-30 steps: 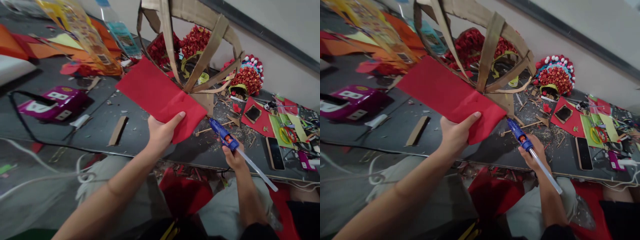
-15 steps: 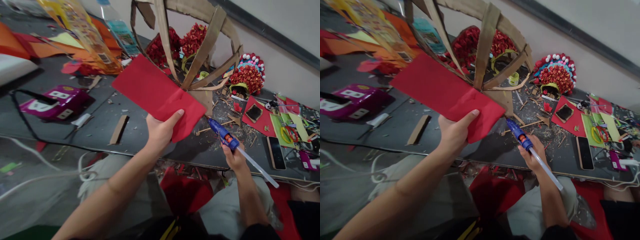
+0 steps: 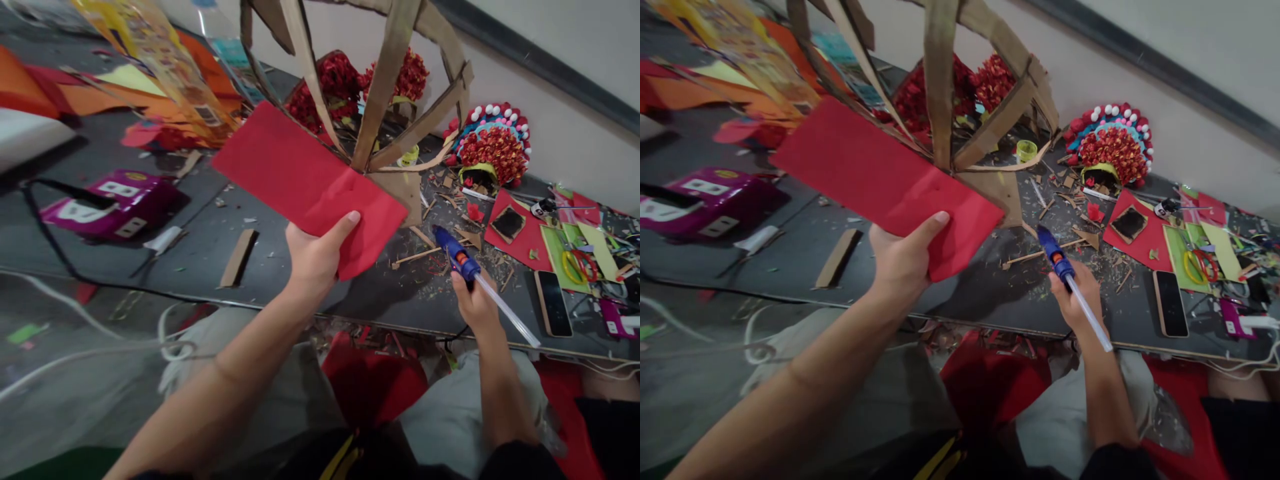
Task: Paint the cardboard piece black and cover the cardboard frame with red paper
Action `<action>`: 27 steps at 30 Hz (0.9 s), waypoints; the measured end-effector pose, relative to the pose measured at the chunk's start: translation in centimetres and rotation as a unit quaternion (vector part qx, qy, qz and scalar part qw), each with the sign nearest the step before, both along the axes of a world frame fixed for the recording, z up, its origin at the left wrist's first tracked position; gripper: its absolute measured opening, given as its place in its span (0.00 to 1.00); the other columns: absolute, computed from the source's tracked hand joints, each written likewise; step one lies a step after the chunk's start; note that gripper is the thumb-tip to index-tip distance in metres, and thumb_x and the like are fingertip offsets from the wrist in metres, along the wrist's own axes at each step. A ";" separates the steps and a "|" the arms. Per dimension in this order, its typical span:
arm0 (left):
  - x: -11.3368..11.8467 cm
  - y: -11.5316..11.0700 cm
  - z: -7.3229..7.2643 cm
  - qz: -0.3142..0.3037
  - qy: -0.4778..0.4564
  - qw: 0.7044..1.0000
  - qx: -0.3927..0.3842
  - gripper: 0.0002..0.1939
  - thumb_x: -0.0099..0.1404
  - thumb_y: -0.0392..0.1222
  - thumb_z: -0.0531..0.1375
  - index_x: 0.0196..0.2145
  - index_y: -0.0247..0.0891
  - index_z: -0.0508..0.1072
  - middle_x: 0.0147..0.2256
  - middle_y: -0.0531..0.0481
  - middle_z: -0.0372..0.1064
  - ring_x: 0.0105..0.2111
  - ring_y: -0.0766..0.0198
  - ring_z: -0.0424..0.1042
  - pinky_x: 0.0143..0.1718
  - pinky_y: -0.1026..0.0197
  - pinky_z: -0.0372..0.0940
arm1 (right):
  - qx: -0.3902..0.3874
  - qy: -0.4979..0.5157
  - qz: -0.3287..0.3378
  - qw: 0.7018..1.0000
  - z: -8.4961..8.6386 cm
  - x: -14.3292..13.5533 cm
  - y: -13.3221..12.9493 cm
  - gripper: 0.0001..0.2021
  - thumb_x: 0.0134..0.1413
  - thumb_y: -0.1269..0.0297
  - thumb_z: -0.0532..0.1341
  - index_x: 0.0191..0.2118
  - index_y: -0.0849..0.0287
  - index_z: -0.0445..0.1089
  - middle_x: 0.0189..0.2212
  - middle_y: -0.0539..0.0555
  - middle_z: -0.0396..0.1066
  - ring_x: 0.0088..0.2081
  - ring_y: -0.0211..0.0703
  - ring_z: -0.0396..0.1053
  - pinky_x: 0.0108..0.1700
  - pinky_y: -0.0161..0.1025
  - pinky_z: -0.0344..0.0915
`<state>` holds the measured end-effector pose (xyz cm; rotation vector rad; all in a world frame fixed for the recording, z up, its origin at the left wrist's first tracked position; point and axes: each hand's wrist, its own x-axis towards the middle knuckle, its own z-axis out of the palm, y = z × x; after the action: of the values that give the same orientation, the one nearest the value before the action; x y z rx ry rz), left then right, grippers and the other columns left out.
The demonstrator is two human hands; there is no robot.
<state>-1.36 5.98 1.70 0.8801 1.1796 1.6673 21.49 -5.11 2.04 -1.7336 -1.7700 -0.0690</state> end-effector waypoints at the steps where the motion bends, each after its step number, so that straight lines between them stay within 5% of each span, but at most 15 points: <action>1: 0.0 0.1 0.0 0.001 -0.002 1.000 0.001 0.23 0.42 0.54 0.73 0.34 0.44 0.75 0.38 0.49 0.78 0.42 0.51 0.77 0.42 0.51 0.76 | -0.006 -0.008 -0.031 0.999 -0.2 0.5 0.2 0.20 0.63 0.47 0.50 0.41 0.57 0.70 0.32 0.57 0.73 0.35 0.50 0.72 0.37 0.44 0.70; 4: 0.1 0.2 0.0 0.003 -0.029 1.000 0.004 0.24 0.46 0.59 0.71 0.35 0.43 0.74 0.39 0.51 0.78 0.46 0.51 0.76 0.46 0.49 0.73 | 0.012 -0.028 -0.108 0.994 -1.2 2.5 0.9 0.19 0.60 0.46 0.55 0.42 0.58 0.68 0.33 0.57 0.71 0.35 0.50 0.69 0.37 0.44 0.67; 8: 0.2 0.2 0.2 0.003 -0.118 0.993 -0.011 0.25 0.49 0.65 0.67 0.37 0.45 0.74 0.39 0.56 0.78 0.54 0.51 0.71 0.46 0.49 0.71 | 0.054 -0.049 -0.129 0.989 -3.5 5.1 1.7 0.16 0.54 0.50 0.64 0.41 0.56 0.68 0.34 0.59 0.68 0.36 0.51 0.66 0.36 0.44 0.64; 12: 0.5 -0.2 0.6 -0.006 -0.109 0.994 -0.019 0.24 0.41 0.60 0.72 0.33 0.45 0.75 0.36 0.52 0.78 0.46 0.50 0.75 0.43 0.49 0.73 | 0.051 -0.033 -0.121 0.991 -5.1 5.9 2.5 0.15 0.53 0.51 0.65 0.39 0.56 0.69 0.33 0.59 0.66 0.37 0.52 0.65 0.38 0.46 0.65; 15: 0.6 -0.6 0.9 -0.038 -0.058 0.998 -0.007 0.23 0.40 0.52 0.74 0.32 0.42 0.75 0.36 0.51 0.78 0.41 0.53 0.77 0.45 0.50 0.72 | 0.057 -0.032 -0.132 0.989 -3.6 4.7 2.8 0.17 0.55 0.52 0.64 0.44 0.59 0.69 0.40 0.64 0.67 0.44 0.57 0.66 0.46 0.51 0.65; 18: 0.7 -1.1 1.0 -0.026 0.019 0.999 0.004 0.19 0.42 0.50 0.73 0.30 0.42 0.74 0.33 0.51 0.77 0.40 0.53 0.76 0.45 0.50 0.72 | 0.115 -0.032 -0.109 0.987 0.2 1.3 1.7 0.13 0.61 0.59 0.59 0.48 0.58 0.68 0.45 0.66 0.68 0.50 0.57 0.66 0.52 0.54 0.64; 22: 0.7 -1.7 0.9 0.019 0.124 0.992 0.015 0.17 0.41 0.46 0.75 0.23 0.43 0.71 0.27 0.53 0.74 0.35 0.54 0.75 0.44 0.52 0.72 | 0.202 -0.049 0.082 0.975 4.5 -5.2 -1.7 0.15 0.61 0.66 0.57 0.53 0.51 0.66 0.45 0.56 0.73 0.48 0.48 0.71 0.51 0.48 0.68; 25: 1.0 -2.1 0.6 0.002 0.120 0.993 0.015 0.16 0.41 0.43 0.75 0.25 0.43 0.73 0.27 0.54 0.75 0.32 0.56 0.75 0.42 0.54 0.73 | 0.140 -0.057 0.196 0.969 4.9 -8.7 -3.0 0.16 0.61 0.64 0.55 0.54 0.50 0.67 0.47 0.52 0.76 0.48 0.45 0.73 0.52 0.45 0.69; 27: 1.2 -2.1 0.2 -0.027 0.090 0.996 -0.003 0.15 0.43 0.44 0.74 0.26 0.42 0.74 0.28 0.53 0.76 0.31 0.56 0.75 0.39 0.54 0.73 | 0.088 -0.052 0.195 0.976 4.0 -9.4 -2.4 0.18 0.63 0.64 0.53 0.57 0.52 0.66 0.52 0.54 0.74 0.53 0.46 0.72 0.55 0.45 0.68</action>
<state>-0.17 3.84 1.93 1.0664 1.2698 1.5661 12.12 -7.48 6.05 -1.2549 -2.0814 -0.1456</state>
